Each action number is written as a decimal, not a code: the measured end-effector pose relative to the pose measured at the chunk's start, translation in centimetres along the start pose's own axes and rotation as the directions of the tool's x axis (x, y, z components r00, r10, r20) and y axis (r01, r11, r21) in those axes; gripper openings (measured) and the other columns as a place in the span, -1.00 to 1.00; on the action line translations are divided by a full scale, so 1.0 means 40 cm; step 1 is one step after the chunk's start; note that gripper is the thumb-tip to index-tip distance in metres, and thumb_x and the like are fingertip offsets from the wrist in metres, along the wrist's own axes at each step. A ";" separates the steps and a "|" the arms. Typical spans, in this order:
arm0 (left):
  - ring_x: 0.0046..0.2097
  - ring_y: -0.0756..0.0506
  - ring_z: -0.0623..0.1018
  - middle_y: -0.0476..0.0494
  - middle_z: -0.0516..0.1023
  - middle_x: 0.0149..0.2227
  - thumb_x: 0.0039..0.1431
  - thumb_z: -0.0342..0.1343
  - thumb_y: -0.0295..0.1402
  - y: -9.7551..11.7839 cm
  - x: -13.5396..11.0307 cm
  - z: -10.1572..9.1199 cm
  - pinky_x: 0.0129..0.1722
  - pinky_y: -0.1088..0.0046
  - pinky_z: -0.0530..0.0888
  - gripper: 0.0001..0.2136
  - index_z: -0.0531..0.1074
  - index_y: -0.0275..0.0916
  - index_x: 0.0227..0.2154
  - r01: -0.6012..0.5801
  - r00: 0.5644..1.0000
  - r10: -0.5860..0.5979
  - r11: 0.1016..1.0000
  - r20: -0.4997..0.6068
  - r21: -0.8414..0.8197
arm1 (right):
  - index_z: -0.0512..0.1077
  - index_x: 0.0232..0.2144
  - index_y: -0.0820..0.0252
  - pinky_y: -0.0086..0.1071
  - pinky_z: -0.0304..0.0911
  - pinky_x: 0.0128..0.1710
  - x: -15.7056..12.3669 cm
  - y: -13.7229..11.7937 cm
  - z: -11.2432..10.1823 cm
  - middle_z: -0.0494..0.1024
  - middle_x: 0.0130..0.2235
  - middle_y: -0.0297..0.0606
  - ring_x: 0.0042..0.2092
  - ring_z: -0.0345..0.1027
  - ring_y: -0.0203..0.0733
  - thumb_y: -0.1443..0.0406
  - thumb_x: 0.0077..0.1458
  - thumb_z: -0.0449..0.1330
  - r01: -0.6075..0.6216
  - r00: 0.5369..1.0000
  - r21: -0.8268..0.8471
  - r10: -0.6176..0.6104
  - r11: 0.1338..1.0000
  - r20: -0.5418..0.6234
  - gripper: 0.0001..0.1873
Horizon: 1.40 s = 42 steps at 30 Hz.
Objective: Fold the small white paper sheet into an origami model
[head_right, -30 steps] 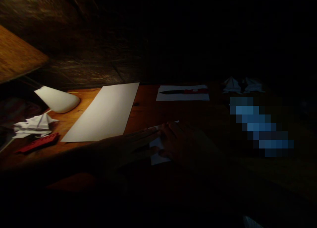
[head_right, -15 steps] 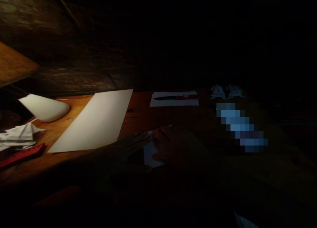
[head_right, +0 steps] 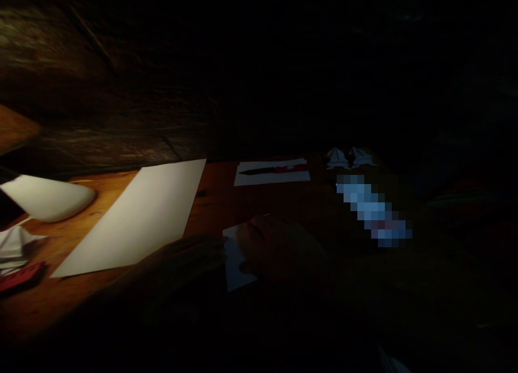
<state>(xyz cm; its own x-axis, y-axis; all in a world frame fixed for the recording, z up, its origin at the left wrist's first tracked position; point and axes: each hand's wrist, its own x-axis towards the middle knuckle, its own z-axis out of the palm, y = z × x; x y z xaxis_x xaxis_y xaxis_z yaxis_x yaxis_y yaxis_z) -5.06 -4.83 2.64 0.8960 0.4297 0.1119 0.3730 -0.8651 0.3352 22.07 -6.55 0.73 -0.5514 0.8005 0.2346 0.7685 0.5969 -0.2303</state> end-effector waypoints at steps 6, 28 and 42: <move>0.05 -0.18 0.55 -0.25 0.47 0.13 0.40 0.14 -0.20 -0.006 0.010 0.006 0.04 0.12 0.55 -0.68 0.42 -0.22 0.11 0.010 1.000 -0.010 1.000 -0.005 -0.009 | 0.40 0.09 0.21 -0.16 0.41 -0.11 -0.002 -0.002 -0.030 0.55 0.06 -0.03 0.01 0.46 0.05 0.09 0.11 0.38 0.031 0.997 0.003 -0.031 1.000 0.075 -0.42; 0.16 -0.35 0.35 -0.23 0.29 0.21 0.25 0.25 -0.05 0.014 -0.019 0.063 0.05 0.02 0.46 -0.53 0.36 0.13 0.19 0.035 0.997 -0.023 0.986 -0.075 0.164 | 0.42 0.05 0.00 -0.10 0.43 -0.10 -0.017 0.029 0.047 0.56 -0.01 -0.18 -0.03 0.47 0.07 0.05 0.00 0.41 -0.014 0.996 0.173 0.029 0.985 -0.080 -0.43; 0.31 -0.41 0.22 -0.20 0.31 0.22 0.18 0.26 0.08 0.018 -0.028 0.053 0.18 -0.03 0.38 -0.43 0.35 0.15 0.23 0.045 0.999 -0.043 0.989 -0.022 0.142 | 0.38 0.16 0.04 -0.09 0.43 -0.16 -0.033 0.038 0.030 0.56 0.04 -0.13 -0.05 0.48 0.09 -0.02 0.05 0.36 0.015 0.997 0.130 -0.005 0.991 -0.080 -0.33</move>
<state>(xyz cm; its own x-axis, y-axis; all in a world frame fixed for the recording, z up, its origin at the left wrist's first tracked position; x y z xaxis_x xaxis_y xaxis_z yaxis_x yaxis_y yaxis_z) -5.28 -6.49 0.76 0.8738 0.4718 0.1178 0.4437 -0.8727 0.2040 23.59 -6.63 -1.06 -0.5275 0.7910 0.3101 0.7115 0.6107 -0.3475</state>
